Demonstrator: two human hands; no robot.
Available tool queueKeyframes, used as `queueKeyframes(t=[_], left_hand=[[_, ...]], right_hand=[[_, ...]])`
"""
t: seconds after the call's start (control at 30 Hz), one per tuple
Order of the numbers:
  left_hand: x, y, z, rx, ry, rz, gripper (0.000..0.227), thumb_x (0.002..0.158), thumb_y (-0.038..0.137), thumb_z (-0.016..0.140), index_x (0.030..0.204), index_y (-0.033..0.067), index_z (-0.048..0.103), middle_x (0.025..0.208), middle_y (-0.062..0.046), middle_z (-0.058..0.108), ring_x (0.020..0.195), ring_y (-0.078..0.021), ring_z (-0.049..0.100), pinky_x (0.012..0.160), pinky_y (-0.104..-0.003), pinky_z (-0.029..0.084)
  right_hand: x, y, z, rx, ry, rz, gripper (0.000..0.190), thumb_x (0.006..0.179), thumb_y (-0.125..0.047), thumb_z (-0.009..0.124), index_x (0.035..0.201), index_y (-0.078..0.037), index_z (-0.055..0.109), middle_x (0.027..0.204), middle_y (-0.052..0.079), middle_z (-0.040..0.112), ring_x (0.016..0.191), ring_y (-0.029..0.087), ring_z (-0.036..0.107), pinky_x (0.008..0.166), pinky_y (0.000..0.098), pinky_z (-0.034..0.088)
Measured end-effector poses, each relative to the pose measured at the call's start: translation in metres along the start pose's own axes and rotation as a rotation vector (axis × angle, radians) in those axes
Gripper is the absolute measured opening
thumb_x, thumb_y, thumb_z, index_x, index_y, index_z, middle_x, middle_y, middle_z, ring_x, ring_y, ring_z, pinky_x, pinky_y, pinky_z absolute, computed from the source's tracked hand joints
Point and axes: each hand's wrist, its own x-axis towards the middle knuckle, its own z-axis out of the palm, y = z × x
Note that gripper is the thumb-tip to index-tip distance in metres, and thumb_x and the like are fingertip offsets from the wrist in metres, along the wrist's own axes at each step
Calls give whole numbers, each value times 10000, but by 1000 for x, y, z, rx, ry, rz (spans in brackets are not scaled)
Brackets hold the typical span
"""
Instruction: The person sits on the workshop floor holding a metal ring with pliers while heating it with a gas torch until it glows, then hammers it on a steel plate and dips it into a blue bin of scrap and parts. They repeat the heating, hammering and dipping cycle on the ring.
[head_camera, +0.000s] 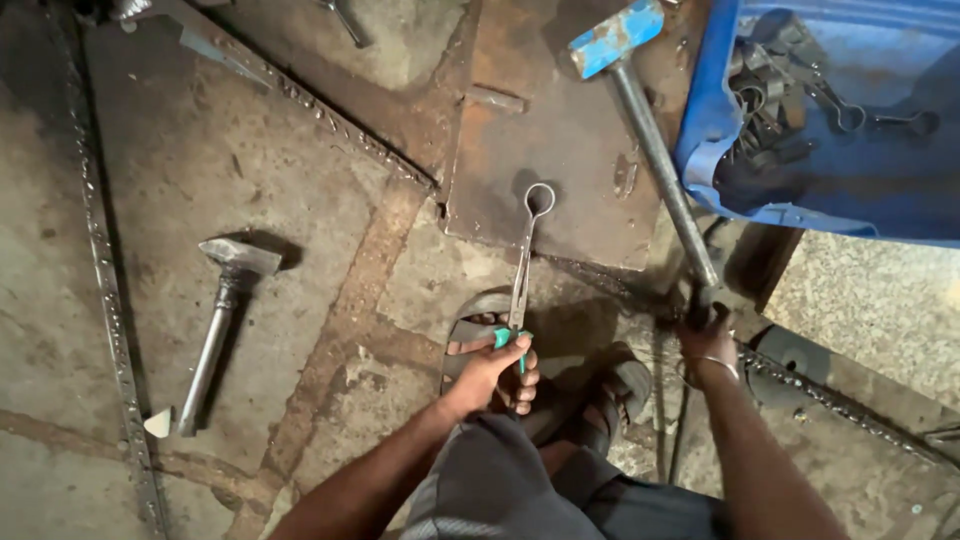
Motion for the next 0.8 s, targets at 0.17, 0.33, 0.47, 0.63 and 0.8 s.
queueKeyframes(t=[0.17, 0.33, 0.47, 0.63, 0.8], left_hand=[[-1, -2, -6, 71, -6, 49, 378, 994, 474, 640, 902, 114, 567, 736, -49, 548, 610, -208, 534, 542, -365, 446], [-10, 4, 4, 113, 81, 65, 384, 968, 460, 686, 883, 106, 564, 718, -52, 541, 589, -206, 531, 516, -358, 435], [-2, 0, -11, 81, 56, 42, 398, 971, 470, 702, 885, 109, 557, 727, -52, 545, 590, -203, 535, 507, -351, 430], [-2, -1, -13, 117, 81, 54, 410, 935, 489, 710, 873, 114, 558, 709, -60, 551, 548, -203, 528, 472, -355, 421], [-4, -2, -26, 113, 41, 68, 426, 934, 517, 706, 897, 116, 569, 723, -49, 561, 559, -189, 542, 491, -352, 449]], right_hand=[[-19, 32, -49, 724, -158, 538, 220, 928, -169, 607, 1126, -76, 586, 782, 111, 526, 656, 262, 508, 662, 510, 474], [-134, 36, -102, 1138, -14, 476, 145, 876, -49, 590, 1005, -115, 599, 922, 68, 644, 849, 221, 657, 738, 388, 556], [-203, -60, -158, 1170, 117, 211, 372, 801, 10, 582, 1123, -176, 572, 924, 57, 654, 786, 219, 658, 692, 368, 581], [-192, -75, -144, 837, 27, 177, 313, 1019, -297, 691, 1159, -73, 521, 756, 68, 553, 601, 228, 526, 510, 385, 461], [-191, -146, -157, 398, -325, -103, 363, 880, -319, 690, 1107, -54, 590, 668, 68, 628, 568, 206, 609, 501, 369, 503]])
